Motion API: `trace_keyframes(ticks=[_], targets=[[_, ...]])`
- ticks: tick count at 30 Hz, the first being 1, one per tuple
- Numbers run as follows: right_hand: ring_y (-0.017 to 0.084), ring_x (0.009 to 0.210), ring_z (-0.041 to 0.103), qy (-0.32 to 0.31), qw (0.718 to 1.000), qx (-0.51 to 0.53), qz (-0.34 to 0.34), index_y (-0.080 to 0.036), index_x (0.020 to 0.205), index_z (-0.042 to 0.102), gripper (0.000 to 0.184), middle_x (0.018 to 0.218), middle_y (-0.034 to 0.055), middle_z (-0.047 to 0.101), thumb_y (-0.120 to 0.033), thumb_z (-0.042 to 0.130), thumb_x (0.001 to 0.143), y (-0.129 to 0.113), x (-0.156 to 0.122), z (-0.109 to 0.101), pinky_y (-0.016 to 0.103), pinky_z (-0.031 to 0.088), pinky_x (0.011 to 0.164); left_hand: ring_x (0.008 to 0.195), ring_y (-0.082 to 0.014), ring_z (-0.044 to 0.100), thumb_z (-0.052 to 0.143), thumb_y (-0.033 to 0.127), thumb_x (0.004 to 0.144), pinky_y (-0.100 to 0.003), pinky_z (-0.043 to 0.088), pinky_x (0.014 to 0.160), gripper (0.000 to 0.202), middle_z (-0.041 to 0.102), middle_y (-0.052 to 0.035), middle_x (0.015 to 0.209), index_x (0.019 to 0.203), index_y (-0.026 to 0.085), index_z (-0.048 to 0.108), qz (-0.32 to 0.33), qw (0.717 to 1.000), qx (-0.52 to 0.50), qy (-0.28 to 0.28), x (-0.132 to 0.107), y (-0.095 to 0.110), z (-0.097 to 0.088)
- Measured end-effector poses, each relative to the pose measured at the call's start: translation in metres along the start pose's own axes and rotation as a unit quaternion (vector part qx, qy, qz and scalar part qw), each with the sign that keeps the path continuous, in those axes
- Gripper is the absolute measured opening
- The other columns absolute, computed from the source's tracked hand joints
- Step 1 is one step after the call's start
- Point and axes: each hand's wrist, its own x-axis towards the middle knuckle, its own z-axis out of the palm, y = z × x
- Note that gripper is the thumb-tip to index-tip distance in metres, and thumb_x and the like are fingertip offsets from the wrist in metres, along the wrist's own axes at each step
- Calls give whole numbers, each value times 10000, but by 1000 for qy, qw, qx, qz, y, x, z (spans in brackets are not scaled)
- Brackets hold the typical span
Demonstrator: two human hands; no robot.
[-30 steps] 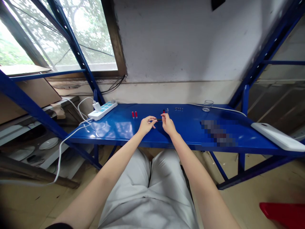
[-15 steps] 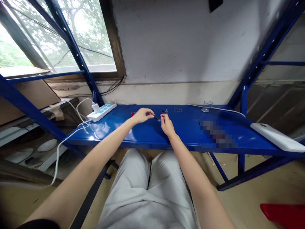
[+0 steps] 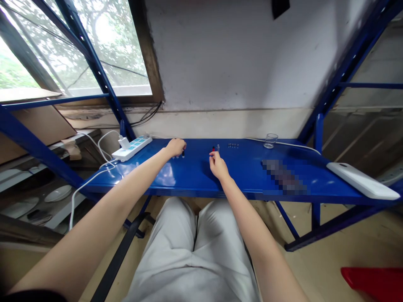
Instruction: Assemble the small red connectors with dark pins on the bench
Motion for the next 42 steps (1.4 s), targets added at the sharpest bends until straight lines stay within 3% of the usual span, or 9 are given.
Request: trace_keyframes(ticks=[18,42], targets=[[173,595,532,-4,1000,-5,4,-214,1012,464,251,705,30,579,-348,342,837,4,1,2,272,360,582,956,-193,569,525,112,725,-265,407,788,262,650,-90,1011,943,165,660,-62,998,-4,3,-5,-10,6],[169,590,533,-16,1000,-12,8,-211,1019,471,262,689,25,576,-350,348,835,0,0,0,275,384,607,983,-209,539,545,116,679,-364,297,904,286,641,-65,1028,933,209,638,-59,998,-33,-10,-1,-12,9]])
